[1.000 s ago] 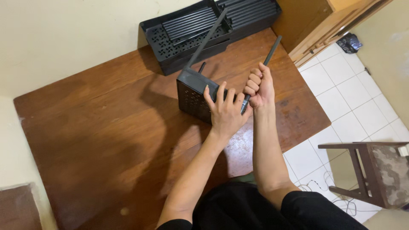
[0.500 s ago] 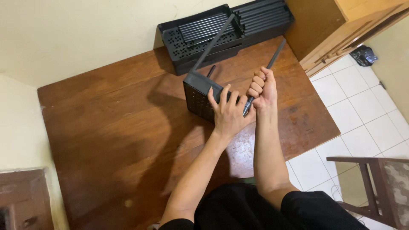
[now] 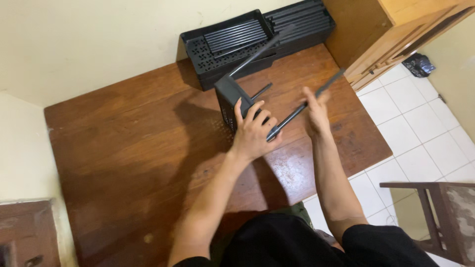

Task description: The person inserts black rods into the corners of a perforated black plastic tray to form a frame, then stacks additional trays on top. The person handles the trays and rods by hand on a wooden table.

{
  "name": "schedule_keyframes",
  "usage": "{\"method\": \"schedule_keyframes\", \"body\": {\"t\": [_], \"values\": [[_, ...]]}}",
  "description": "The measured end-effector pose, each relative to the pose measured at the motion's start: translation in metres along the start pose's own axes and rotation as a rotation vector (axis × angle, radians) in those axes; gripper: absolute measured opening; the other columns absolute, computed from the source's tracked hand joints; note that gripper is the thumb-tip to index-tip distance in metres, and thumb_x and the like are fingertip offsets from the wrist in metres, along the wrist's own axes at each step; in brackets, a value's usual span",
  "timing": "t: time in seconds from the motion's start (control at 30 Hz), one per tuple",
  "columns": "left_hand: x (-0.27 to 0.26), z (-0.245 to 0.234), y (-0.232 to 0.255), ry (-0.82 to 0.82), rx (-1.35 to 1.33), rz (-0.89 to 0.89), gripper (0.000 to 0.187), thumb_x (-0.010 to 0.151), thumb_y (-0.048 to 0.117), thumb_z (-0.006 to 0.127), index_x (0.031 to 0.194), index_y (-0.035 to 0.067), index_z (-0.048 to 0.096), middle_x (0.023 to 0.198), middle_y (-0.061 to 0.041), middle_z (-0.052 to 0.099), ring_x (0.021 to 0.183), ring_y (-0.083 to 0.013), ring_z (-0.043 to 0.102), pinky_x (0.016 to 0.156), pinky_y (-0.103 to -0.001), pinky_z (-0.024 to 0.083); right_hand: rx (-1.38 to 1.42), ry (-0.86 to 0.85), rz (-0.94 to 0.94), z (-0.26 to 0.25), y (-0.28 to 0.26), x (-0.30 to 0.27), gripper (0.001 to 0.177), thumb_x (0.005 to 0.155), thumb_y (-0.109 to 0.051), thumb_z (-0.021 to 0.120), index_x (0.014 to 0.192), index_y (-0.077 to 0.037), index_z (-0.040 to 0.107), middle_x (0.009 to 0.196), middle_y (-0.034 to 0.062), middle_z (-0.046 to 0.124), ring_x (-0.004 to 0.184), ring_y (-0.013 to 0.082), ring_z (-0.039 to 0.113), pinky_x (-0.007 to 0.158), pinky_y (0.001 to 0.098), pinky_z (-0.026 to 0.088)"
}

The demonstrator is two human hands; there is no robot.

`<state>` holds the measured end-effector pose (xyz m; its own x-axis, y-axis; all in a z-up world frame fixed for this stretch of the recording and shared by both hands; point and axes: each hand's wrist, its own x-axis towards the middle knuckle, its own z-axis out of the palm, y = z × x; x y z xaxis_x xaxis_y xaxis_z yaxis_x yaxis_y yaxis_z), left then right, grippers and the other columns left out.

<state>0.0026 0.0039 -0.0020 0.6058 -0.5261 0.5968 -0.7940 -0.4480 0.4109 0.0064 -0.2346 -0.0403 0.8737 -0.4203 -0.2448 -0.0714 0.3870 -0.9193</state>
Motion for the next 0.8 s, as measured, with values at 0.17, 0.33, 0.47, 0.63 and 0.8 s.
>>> {"method": "schedule_keyframes", "body": {"t": [0.17,0.33,0.47,0.63,0.8], "values": [[0.003,-0.020,-0.034,-0.155,-0.149,0.170,0.025,0.088,0.037,0.076,0.099,0.015,0.073,0.116,-0.004,0.068,0.148,-0.0325,0.040,0.122,-0.075,0.000,-0.959,0.437,-0.628,-0.038,-0.018,-0.019,0.091,0.102,-0.038,0.076,0.158,0.005,0.018,0.160,0.0298,0.022,0.154,0.0434,0.022,0.126,0.0630,0.017],[-0.001,-0.044,-0.053,-0.255,-0.199,0.140,0.026,0.085,0.036,0.078,0.101,0.016,0.075,0.138,-0.001,0.065,0.155,-0.0295,0.031,0.123,-0.073,0.000,-1.211,0.293,-0.773,-0.029,-0.059,-0.049,0.079,0.105,-0.045,0.069,0.157,0.002,0.034,0.158,0.0295,0.041,0.152,0.0370,0.028,0.127,0.0574,0.015],[0.004,-0.051,-0.057,-0.272,-0.186,0.226,0.028,0.087,0.037,0.076,0.105,0.016,0.074,0.148,-0.001,0.060,0.156,-0.0308,0.028,0.125,-0.070,0.003,-1.675,-0.452,-0.927,0.026,-0.091,-0.072,0.041,0.101,-0.041,0.056,0.131,-0.013,0.059,0.128,0.0155,0.068,0.139,0.0304,0.048,0.120,0.0612,0.011],[0.013,-0.040,-0.050,-0.324,-0.199,0.304,0.045,0.087,0.051,0.076,0.109,0.012,0.072,0.152,-0.006,0.054,0.154,-0.0351,0.027,0.122,-0.071,0.005,-1.841,-1.017,0.073,0.073,-0.102,-0.083,0.053,0.107,-0.048,0.039,0.147,-0.015,0.050,0.095,0.0218,0.074,0.093,0.0346,0.073,0.096,0.0460,0.055],[0.021,-0.029,-0.048,-0.332,-0.229,0.310,0.041,0.084,0.047,0.078,0.101,0.010,0.071,0.144,-0.006,0.059,0.152,-0.0345,0.033,0.122,-0.075,0.005,-1.310,-1.303,-0.097,0.069,-0.088,-0.058,0.042,0.107,-0.039,0.046,0.115,-0.002,0.062,0.088,0.0191,0.074,0.077,0.0372,0.072,0.070,0.0501,0.057]]}}
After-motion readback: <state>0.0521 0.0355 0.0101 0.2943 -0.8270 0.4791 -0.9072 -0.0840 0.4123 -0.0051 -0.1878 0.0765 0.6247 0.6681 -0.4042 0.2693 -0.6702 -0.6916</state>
